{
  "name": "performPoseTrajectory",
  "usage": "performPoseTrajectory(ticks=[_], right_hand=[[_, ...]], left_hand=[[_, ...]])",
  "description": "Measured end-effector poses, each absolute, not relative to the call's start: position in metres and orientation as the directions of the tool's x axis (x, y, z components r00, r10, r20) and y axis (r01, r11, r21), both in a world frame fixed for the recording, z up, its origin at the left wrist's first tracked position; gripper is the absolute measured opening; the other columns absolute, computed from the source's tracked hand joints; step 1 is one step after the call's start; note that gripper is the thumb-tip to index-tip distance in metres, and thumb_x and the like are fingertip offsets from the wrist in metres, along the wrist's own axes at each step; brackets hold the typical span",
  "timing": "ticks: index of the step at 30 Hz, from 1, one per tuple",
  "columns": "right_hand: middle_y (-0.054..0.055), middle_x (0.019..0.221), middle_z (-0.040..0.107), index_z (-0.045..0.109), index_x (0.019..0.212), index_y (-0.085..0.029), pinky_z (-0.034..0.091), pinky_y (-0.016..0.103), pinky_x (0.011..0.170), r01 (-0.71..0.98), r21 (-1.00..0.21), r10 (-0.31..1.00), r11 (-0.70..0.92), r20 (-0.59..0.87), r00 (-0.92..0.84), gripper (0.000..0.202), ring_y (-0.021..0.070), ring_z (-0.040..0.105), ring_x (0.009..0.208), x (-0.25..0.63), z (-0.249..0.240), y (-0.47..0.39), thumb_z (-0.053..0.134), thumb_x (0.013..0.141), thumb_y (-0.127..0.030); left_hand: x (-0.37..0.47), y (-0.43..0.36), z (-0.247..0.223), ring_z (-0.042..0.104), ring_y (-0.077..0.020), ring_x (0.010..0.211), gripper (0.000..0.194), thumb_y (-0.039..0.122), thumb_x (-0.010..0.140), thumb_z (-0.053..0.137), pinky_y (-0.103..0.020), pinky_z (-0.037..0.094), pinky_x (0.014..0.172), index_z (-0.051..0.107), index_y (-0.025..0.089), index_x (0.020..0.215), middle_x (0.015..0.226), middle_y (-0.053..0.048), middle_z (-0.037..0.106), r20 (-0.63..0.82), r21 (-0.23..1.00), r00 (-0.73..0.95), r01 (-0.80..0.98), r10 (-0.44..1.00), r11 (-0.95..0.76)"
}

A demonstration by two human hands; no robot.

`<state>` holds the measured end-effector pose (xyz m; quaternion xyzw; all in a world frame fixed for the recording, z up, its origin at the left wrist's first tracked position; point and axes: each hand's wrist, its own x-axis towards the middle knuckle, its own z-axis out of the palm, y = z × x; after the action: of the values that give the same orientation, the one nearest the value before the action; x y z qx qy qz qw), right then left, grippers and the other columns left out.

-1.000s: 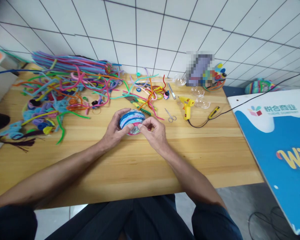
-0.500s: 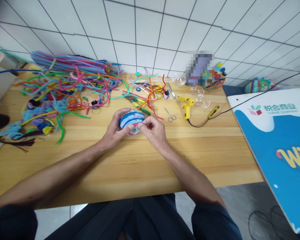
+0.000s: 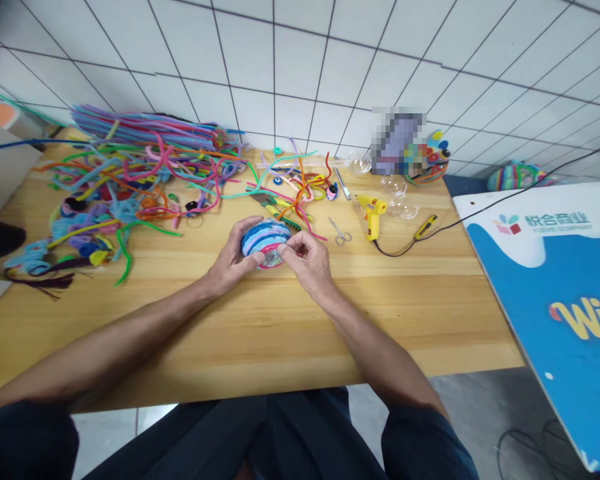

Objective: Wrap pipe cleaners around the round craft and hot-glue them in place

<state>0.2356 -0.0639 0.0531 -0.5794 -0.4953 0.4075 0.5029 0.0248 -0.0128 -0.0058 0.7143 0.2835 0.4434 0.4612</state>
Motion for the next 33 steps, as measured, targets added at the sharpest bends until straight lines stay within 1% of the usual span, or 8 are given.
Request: performPoseTrajectory(ticks=[3,9,13,19,22,25,28,33], right_hand=[[-0.005,0.065,0.058,0.061,0.072,-0.027,0.043,0.033,0.064,0.146,-0.989,0.982,0.014,0.041,0.184,0.03,0.0137,0.047,0.062,0.235,0.052,-0.063,0.08,0.079,-0.049],[-0.006,0.065,0.055,0.06,0.072,-0.027,0.044,0.033,0.065,0.136,-0.99,0.981,0.028,0.053,0.187,0.029,0.0138,0.047,0.062,0.233,0.048,-0.063,0.078,0.079,-0.049],[-0.006,0.066,0.056,0.06,0.073,-0.027,0.044,0.033,0.065,0.15,-0.988,0.981,0.026,0.054,0.184,0.03,0.0141,0.048,0.063,0.233,0.048,-0.063,0.078,0.08,-0.05],[-0.005,0.067,0.058,0.06,0.075,-0.028,0.045,0.032,0.067,0.139,-0.99,0.985,0.019,0.043,0.17,0.031,0.0155,0.051,0.067,0.235,0.045,-0.062,0.08,0.08,-0.051],[-0.004,0.069,0.059,0.06,0.076,-0.028,0.047,0.033,0.069,0.15,-0.989,0.985,0.014,0.039,0.171,0.032,0.0164,0.053,0.069,0.238,0.042,-0.061,0.079,0.081,-0.052],[-0.005,0.069,0.055,0.057,0.077,-0.028,0.047,0.033,0.069,0.18,-0.984,0.984,0.003,0.036,0.176,0.034,0.0167,0.051,0.07,0.242,0.041,-0.059,0.078,0.081,-0.055],[-0.006,0.068,0.052,0.055,0.077,-0.028,0.045,0.032,0.068,0.21,-0.978,0.982,0.0,0.04,0.184,0.037,0.0166,0.048,0.068,0.244,0.041,-0.059,0.079,0.08,-0.057],[-0.006,0.069,0.054,0.056,0.078,-0.028,0.047,0.032,0.07,0.197,-0.98,0.978,0.022,0.062,0.2,0.038,0.0166,0.051,0.069,0.243,0.036,-0.056,0.079,0.08,-0.058]], left_hand=[[0.023,-0.011,-0.007,0.053,-0.0392,0.166,0.083,0.064,0.102,0.082,-0.06,0.044,0.142,0.046,0.027,0.167,0.173,-0.019,0.053,0.364,0.91,0.47,0.003,0.804,-0.414],[0.022,-0.01,-0.004,0.054,-0.0383,0.164,0.075,0.06,0.105,0.08,-0.06,0.045,0.142,0.049,0.028,0.166,0.171,-0.016,0.055,0.363,0.913,0.484,-0.013,0.796,-0.408],[0.021,-0.011,-0.001,0.054,-0.0386,0.164,0.075,0.058,0.105,0.08,-0.06,0.045,0.142,0.05,0.028,0.166,0.171,-0.016,0.055,0.365,0.912,0.483,-0.014,0.796,-0.41],[0.018,-0.009,-0.002,0.058,-0.0412,0.162,0.073,0.064,0.108,0.073,-0.065,0.045,0.142,0.052,0.029,0.168,0.172,-0.017,0.058,0.363,0.914,0.49,-0.022,0.792,-0.405],[0.021,-0.008,-0.007,0.057,-0.0423,0.163,0.085,0.066,0.102,0.079,-0.064,0.048,0.14,0.049,0.029,0.172,0.173,-0.018,0.057,0.378,0.905,0.485,-0.015,0.789,-0.424],[0.025,-0.006,-0.012,0.056,-0.0421,0.164,0.094,0.064,0.095,0.089,-0.062,0.05,0.139,0.048,0.028,0.173,0.174,-0.019,0.055,0.401,0.892,0.462,0.001,0.791,-0.453],[0.026,-0.005,-0.012,0.057,-0.042,0.164,0.09,0.064,0.097,0.086,-0.063,0.047,0.141,0.05,0.028,0.171,0.173,-0.018,0.056,0.425,0.879,0.467,-0.011,0.775,-0.476],[0.03,-0.003,-0.011,0.056,-0.0419,0.163,0.088,0.069,0.098,0.084,-0.064,0.047,0.14,0.052,0.025,0.167,0.171,-0.02,0.057,0.423,0.883,0.468,-0.018,0.776,-0.47]])
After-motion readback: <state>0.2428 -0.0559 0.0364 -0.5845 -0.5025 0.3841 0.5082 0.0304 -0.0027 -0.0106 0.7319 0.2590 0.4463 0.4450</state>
